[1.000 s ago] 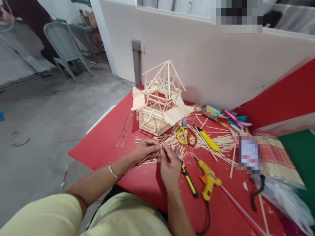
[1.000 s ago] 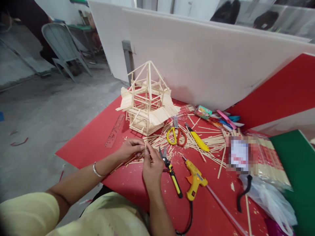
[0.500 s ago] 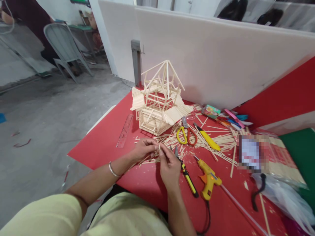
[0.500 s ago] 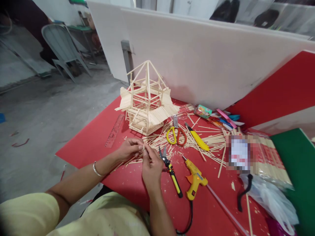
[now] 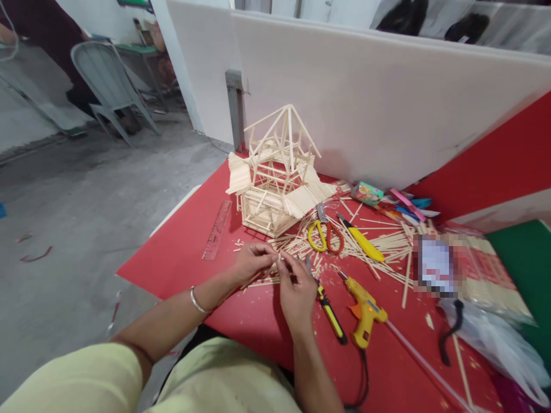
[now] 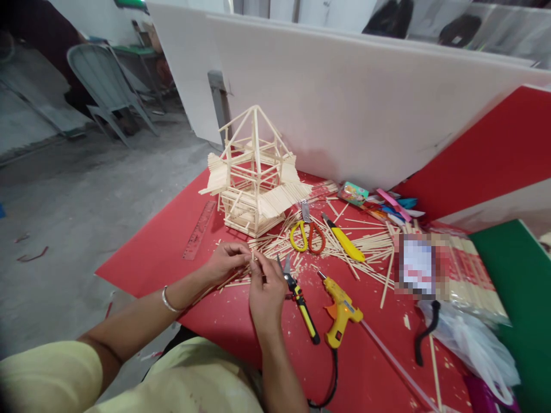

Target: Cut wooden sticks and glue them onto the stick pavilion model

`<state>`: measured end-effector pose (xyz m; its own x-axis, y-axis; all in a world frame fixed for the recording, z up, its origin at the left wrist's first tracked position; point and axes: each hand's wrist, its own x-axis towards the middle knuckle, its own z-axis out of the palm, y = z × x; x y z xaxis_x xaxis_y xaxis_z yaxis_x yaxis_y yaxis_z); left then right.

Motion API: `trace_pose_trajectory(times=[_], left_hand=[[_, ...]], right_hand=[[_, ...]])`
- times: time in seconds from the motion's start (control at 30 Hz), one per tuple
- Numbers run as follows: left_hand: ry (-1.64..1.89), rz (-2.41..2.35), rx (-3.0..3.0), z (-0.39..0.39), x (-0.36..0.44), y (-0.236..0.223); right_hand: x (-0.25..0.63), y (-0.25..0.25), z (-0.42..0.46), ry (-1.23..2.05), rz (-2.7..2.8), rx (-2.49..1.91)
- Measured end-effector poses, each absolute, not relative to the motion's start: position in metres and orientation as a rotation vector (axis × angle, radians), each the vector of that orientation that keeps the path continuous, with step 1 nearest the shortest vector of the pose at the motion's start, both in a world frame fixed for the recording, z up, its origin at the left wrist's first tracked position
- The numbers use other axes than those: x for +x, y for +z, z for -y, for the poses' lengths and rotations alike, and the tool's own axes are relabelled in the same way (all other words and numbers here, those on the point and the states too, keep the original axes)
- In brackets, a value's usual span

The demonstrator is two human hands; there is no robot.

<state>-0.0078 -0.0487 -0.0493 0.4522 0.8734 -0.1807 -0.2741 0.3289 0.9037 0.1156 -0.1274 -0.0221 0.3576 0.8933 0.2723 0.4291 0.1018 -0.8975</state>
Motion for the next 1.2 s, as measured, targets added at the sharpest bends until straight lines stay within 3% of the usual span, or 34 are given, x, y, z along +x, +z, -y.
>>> trace_pose_trajectory(times=[0.47,0.77,1.2], left_hand=[[0.763,-0.684,0.783,0.050,-0.006,-0.045],[0.814,-0.757,0.787,0.055,-0.006,-0.020],[0.803,-0.807,0.786,0.049,-0.006,-0.034]], right_hand=[[0.116,-0.023,0.127,0.573,1.283,-1.502],[0.111,-0.005,0.128,0.624,1.330,-1.428],[0.115,-0.008,0.132,0.669,1.259,-1.440]])
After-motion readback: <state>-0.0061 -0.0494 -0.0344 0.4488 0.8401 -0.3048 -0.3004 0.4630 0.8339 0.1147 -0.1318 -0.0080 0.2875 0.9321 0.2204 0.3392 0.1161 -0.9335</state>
